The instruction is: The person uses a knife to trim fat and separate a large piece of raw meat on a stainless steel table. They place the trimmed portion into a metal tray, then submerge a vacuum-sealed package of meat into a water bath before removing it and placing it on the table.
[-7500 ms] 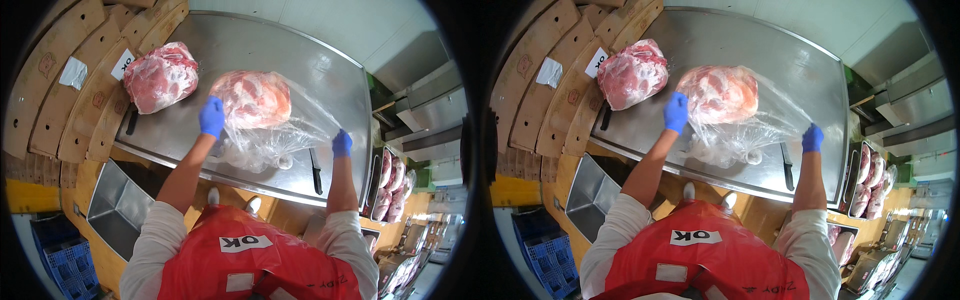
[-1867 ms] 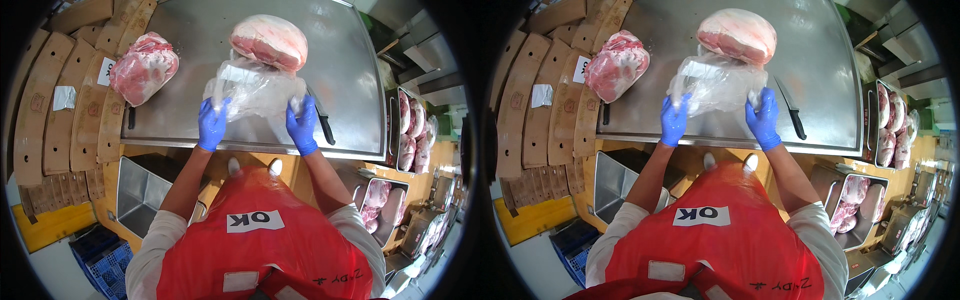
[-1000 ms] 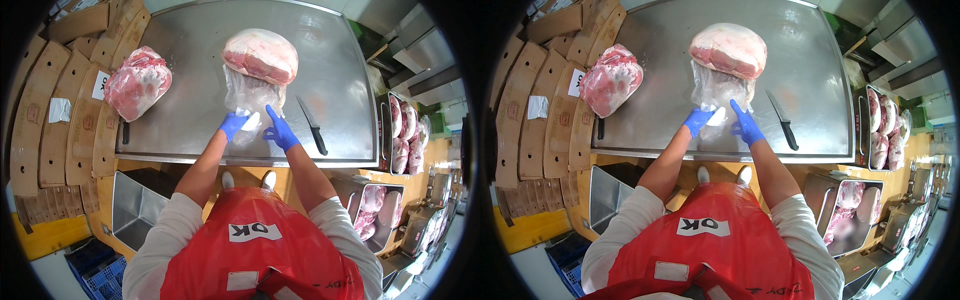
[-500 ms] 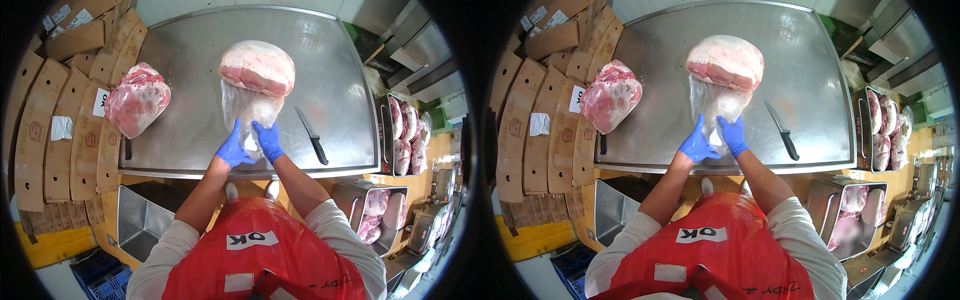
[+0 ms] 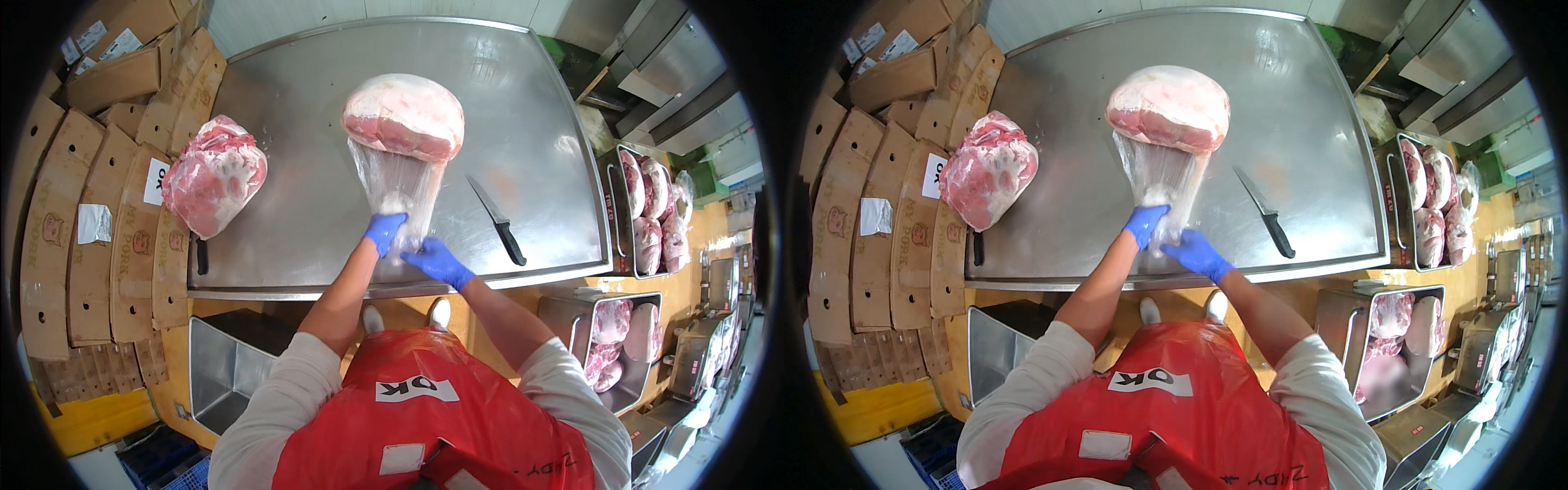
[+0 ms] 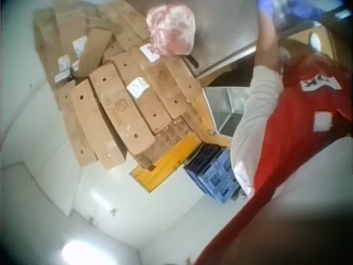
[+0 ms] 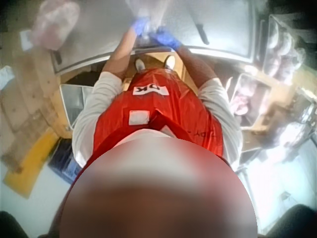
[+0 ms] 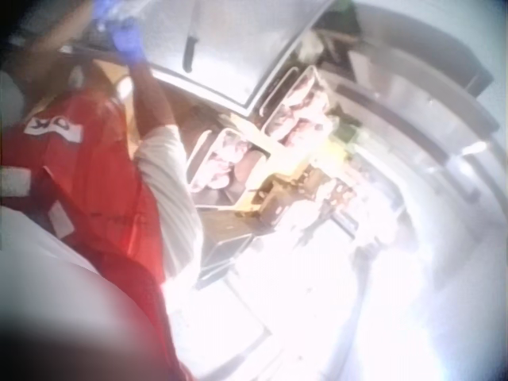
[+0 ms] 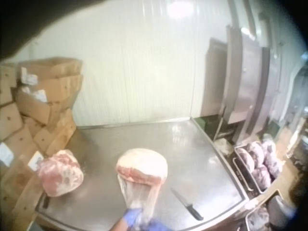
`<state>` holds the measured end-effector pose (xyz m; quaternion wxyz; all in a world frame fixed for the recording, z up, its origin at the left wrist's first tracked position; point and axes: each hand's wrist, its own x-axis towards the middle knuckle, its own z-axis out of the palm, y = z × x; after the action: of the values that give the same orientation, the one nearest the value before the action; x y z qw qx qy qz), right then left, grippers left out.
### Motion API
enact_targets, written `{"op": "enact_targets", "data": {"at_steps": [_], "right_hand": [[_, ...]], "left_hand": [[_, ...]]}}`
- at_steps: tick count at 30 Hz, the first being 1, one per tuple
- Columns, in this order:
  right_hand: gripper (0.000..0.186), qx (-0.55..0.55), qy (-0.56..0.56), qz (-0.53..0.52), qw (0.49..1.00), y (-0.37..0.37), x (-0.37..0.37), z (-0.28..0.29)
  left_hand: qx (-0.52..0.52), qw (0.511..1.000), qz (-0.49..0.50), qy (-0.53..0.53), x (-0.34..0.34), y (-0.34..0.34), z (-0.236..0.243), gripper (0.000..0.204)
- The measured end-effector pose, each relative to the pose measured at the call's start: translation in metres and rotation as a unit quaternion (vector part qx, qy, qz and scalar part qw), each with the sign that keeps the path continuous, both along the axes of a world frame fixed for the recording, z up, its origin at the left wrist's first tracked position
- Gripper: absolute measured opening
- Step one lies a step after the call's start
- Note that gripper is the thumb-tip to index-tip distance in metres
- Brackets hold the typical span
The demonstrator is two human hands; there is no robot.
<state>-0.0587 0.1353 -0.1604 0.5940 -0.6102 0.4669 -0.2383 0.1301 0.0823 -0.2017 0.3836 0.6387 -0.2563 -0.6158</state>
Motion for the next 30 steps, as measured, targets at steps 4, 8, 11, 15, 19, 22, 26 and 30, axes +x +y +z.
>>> {"op": "enact_targets", "data": {"at_steps": [4, 8, 11, 15, 19, 22, 26, 30], "right_hand": [[0.035, 0.135, 0.008, -0.088, 0.987, 0.016, -0.034, 0.033], [0.04, -0.084, 0.087, -0.216, 0.969, -0.019, -0.041, 0.062], [0.063, -0.442, 0.161, -0.187, 0.862, -0.039, -0.029, 0.117], [0.096, -0.467, 0.318, -0.018, 0.825, -0.027, -0.011, 0.121], [0.111, -0.487, 0.337, -0.017, 0.806, 0.009, -0.001, 0.095], [0.116, -0.442, 0.259, -0.044, 0.858, 0.019, 0.004, 0.112], [0.089, -0.385, 0.097, -0.061, 0.916, -0.03, -0.013, 0.154], [0.086, -0.332, 0.057, -0.083, 0.938, -0.121, -0.035, 0.168]], "left_hand": [[-0.048, 0.999, 0.001, 0.012, 0.003, 0.026, 0.053, 0.029], [-0.09, 0.995, 0.04, 0.021, 0.0, 0.068, 0.081, 0.023], [-0.126, 0.986, 0.087, 0.068, 0.0, 0.1, 0.109, 0.017], [-0.19, 0.977, 0.06, 0.076, 0.015, 0.111, 0.152, 0.013], [-0.189, 0.972, 0.082, 0.113, 0.02, 0.126, 0.177, 0.007], [-0.203, 0.974, 0.072, 0.072, 0.028, 0.134, 0.199, 0.011], [-0.275, 0.955, 0.092, 0.067, 0.035, 0.131, 0.253, 0.013], [-0.402, 0.909, 0.062, -0.086, 0.051, 0.136, 0.295, 0.033]]}}
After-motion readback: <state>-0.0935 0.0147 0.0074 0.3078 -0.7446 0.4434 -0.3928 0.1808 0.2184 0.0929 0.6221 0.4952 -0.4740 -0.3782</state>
